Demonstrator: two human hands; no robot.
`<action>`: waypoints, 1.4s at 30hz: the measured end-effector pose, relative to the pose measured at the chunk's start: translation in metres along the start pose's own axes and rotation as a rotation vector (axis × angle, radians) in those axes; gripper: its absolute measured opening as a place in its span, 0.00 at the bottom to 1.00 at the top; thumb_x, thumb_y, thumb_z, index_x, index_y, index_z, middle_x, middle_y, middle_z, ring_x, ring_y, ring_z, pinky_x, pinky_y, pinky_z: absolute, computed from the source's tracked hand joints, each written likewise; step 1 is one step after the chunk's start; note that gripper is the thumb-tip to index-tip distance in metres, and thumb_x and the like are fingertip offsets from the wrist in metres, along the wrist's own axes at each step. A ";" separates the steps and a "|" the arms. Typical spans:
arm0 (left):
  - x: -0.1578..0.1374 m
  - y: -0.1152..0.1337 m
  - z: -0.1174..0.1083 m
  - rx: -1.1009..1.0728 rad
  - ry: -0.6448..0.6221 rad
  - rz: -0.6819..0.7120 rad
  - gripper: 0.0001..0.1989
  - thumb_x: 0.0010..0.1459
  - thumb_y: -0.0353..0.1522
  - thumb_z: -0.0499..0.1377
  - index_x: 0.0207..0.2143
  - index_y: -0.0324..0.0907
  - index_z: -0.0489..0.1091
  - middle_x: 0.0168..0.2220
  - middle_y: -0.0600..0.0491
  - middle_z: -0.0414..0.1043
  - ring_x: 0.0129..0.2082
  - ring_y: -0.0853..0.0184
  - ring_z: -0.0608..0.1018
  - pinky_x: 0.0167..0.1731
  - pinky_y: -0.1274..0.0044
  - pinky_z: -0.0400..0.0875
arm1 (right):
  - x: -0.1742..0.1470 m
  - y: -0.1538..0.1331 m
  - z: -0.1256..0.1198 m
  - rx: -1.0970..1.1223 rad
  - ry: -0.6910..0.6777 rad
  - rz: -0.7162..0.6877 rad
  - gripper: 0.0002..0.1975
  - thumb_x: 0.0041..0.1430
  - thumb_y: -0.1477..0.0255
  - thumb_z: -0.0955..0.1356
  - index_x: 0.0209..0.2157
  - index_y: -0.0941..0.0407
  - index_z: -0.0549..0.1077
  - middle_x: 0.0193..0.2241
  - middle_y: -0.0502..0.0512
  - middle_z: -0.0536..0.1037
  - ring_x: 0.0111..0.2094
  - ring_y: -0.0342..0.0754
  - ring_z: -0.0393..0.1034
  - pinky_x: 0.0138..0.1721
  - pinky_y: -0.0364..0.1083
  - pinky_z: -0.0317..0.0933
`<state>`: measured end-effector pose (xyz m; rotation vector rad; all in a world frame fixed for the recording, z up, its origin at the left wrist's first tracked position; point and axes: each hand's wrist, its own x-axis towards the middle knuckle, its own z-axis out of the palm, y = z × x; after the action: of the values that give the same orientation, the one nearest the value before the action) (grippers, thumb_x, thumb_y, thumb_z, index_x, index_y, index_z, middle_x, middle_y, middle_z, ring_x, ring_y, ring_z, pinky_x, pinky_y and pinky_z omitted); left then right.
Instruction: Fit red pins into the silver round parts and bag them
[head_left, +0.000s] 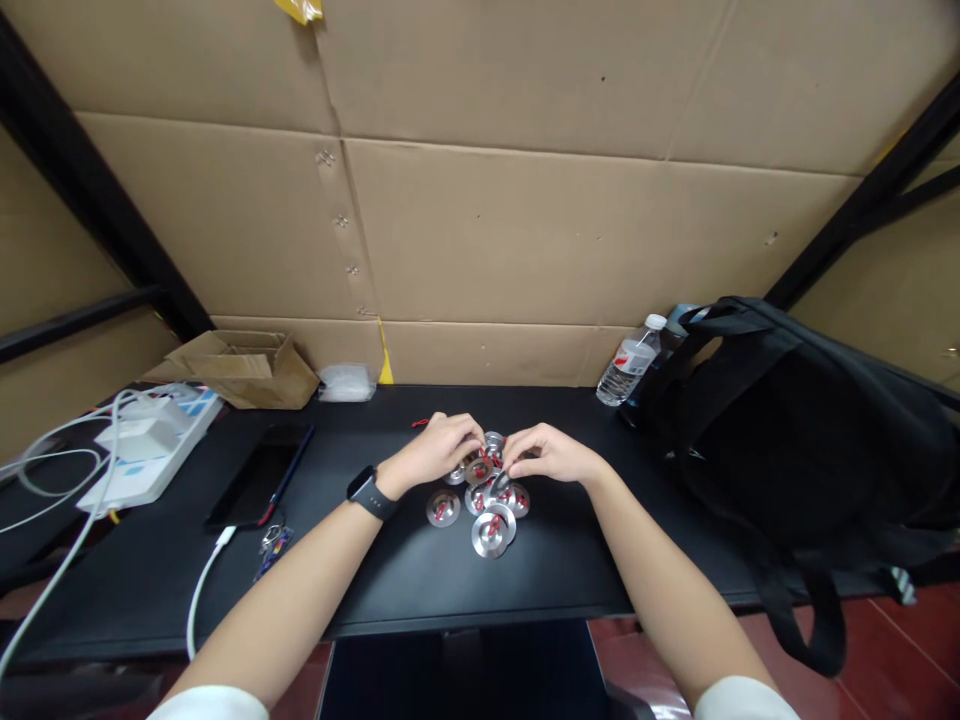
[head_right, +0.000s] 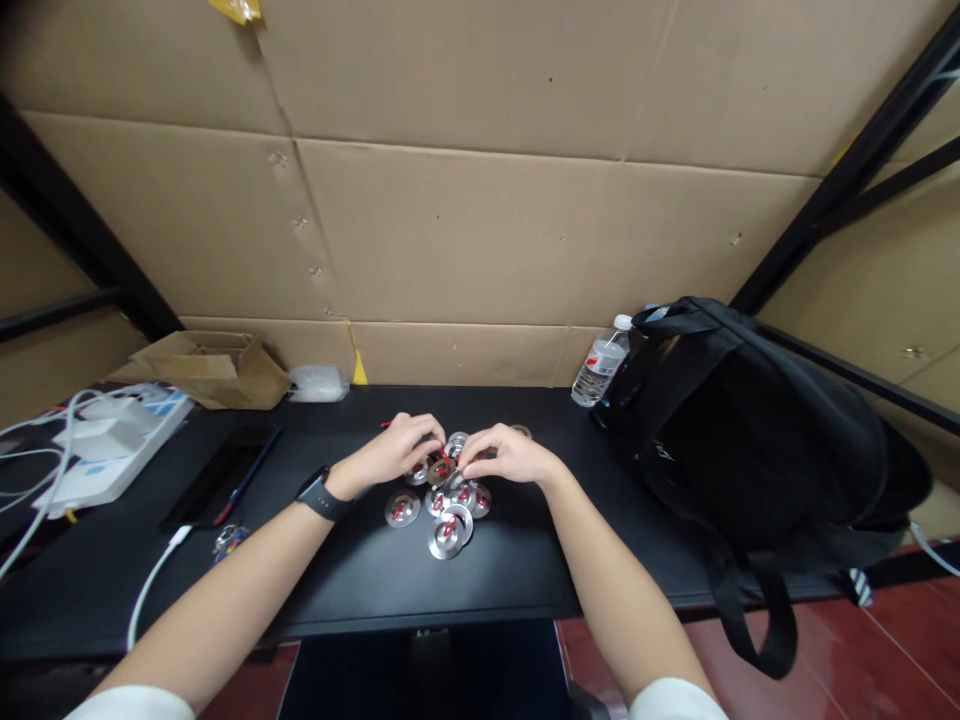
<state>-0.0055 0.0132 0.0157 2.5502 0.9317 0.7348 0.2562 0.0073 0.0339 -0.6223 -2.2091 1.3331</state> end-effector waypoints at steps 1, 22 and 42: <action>-0.001 -0.007 -0.003 0.037 0.023 -0.033 0.10 0.71 0.36 0.51 0.41 0.44 0.71 0.41 0.52 0.77 0.42 0.65 0.77 0.47 0.71 0.62 | -0.002 -0.002 -0.002 0.026 0.000 0.020 0.14 0.57 0.61 0.75 0.36 0.58 0.82 0.35 0.57 0.81 0.37 0.49 0.75 0.43 0.47 0.68; -0.022 -0.070 -0.034 0.231 0.101 -0.337 0.07 0.61 0.34 0.58 0.39 0.44 0.75 0.40 0.49 0.78 0.41 0.60 0.78 0.43 0.72 0.68 | -0.030 0.087 -0.064 -0.632 0.529 0.456 0.08 0.57 0.71 0.69 0.35 0.56 0.81 0.27 0.53 0.82 0.30 0.48 0.76 0.34 0.43 0.63; -0.002 0.019 0.011 0.201 -0.113 0.045 0.05 0.65 0.28 0.57 0.38 0.45 0.73 0.37 0.50 0.77 0.39 0.61 0.77 0.40 0.72 0.67 | 0.002 0.021 -0.005 -0.479 0.351 -0.027 0.10 0.58 0.69 0.72 0.42 0.53 0.81 0.40 0.57 0.79 0.36 0.47 0.73 0.35 0.44 0.65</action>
<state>0.0088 -0.0032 0.0144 2.7624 0.9579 0.5254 0.2605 0.0214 0.0173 -0.9129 -2.2274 0.6109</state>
